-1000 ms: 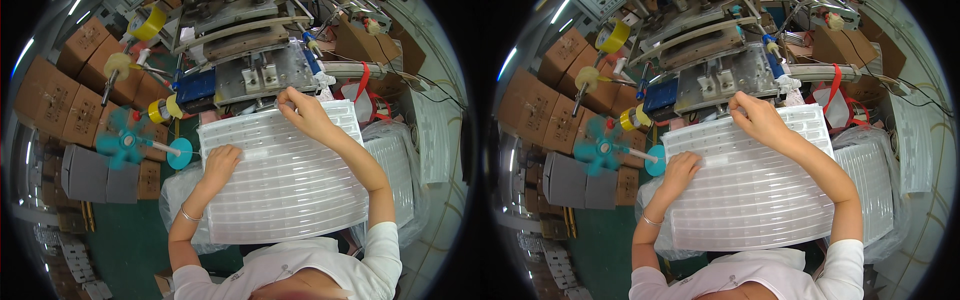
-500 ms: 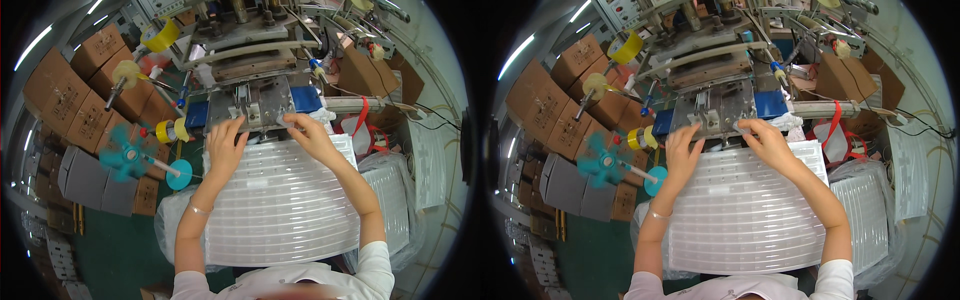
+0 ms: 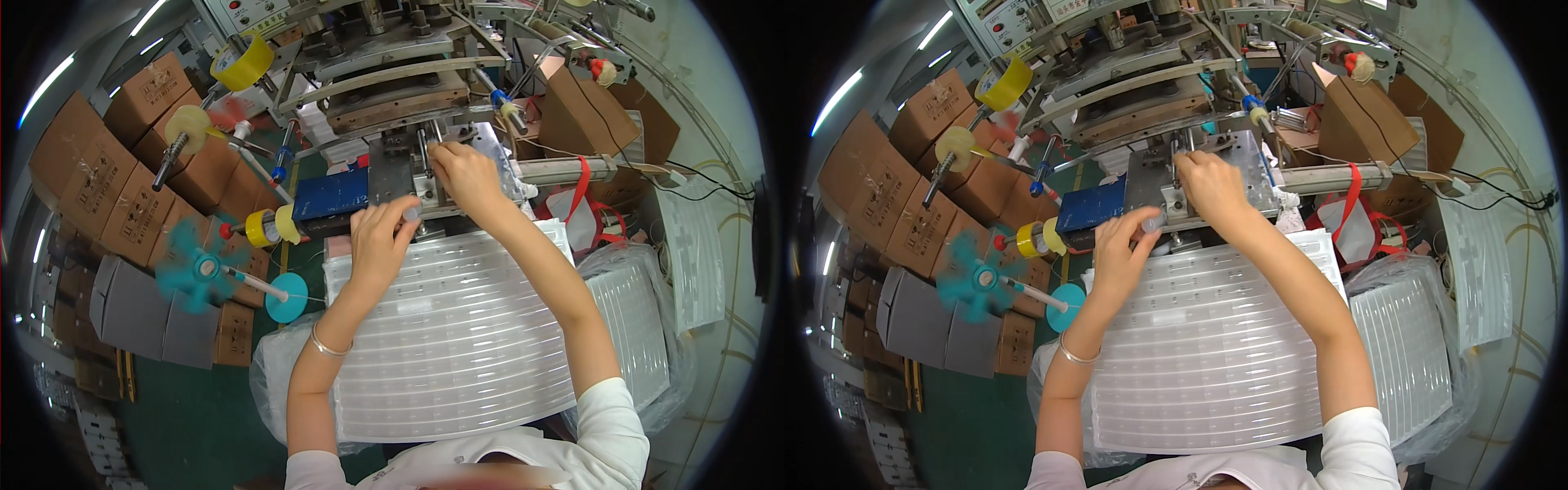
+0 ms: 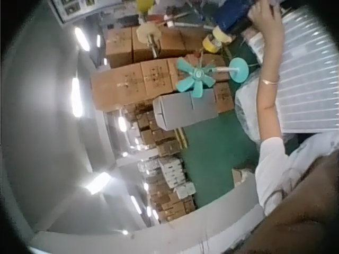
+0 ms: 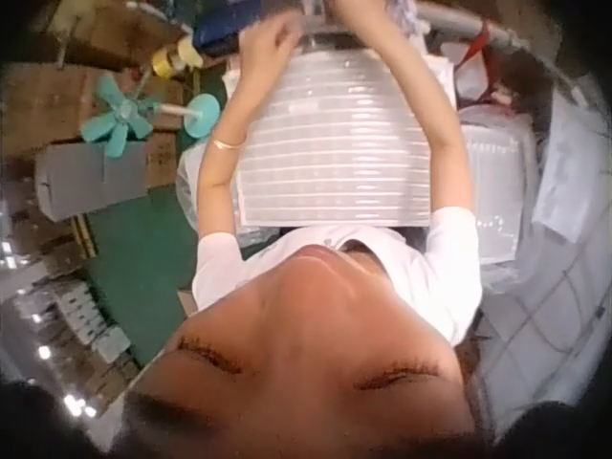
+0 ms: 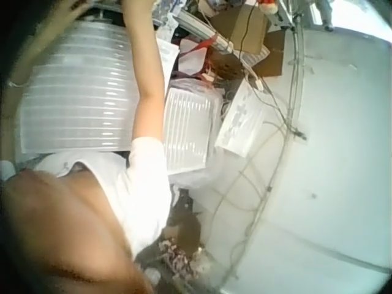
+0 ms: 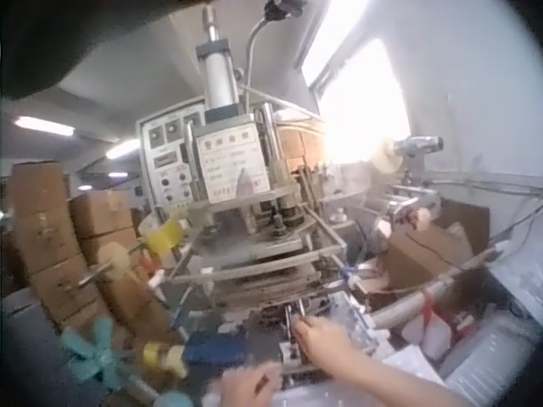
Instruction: Placing small plastic components into a large grid tray at a factory assembly station.
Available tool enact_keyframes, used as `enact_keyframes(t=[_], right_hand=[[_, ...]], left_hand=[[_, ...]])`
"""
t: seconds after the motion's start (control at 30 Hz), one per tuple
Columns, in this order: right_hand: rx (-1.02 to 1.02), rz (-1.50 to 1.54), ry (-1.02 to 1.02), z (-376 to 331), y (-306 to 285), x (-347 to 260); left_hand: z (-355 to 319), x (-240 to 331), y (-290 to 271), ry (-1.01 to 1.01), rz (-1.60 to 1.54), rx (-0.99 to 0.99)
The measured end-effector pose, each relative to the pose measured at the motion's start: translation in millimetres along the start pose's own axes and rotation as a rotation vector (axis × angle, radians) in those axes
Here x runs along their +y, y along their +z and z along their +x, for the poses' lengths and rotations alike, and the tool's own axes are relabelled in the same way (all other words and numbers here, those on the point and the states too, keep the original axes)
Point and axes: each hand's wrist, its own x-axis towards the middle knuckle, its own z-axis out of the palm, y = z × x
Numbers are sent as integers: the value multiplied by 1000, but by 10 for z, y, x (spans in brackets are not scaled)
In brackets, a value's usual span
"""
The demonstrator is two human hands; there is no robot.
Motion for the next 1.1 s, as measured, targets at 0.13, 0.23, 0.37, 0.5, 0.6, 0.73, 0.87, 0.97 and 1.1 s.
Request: enact_keyframes(t=[0.13, 0.23, 0.37, 0.5, 0.6, 0.73, 0.87, 0.97, 1.1], right_hand=[[-37, -118, 64, 10, 127, 113], [-13, -13, 107, -52, 121, 164], [144, 78, 66, -181, -124, 54], [-295, 254, 22, -598, -368, -191], [-481, 296, -23, -908, -432, -395], [-796, 154, -259, -1299, -224, -519], [-908, 32, -397, -1296, -148, -562], [-862, 198, -288, -1244, -137, -515], [-822, 399, -60, -933, -376, -451]], left_hand=[[-238, 123, -206, -72, -131, -62], [-312, 123, -277, -92, -205, -53], [-464, 42, -384, -218, -279, -98], [-595, -109, -357, -331, -350, -125], [-582, -59, -339, -300, -343, -147], [-584, 55, -341, -310, -332, -184], [-633, 65, -368, -276, -276, -238], [-642, 154, -348, -265, -240, -354], [-616, 184, -329, -232, -259, -452]])
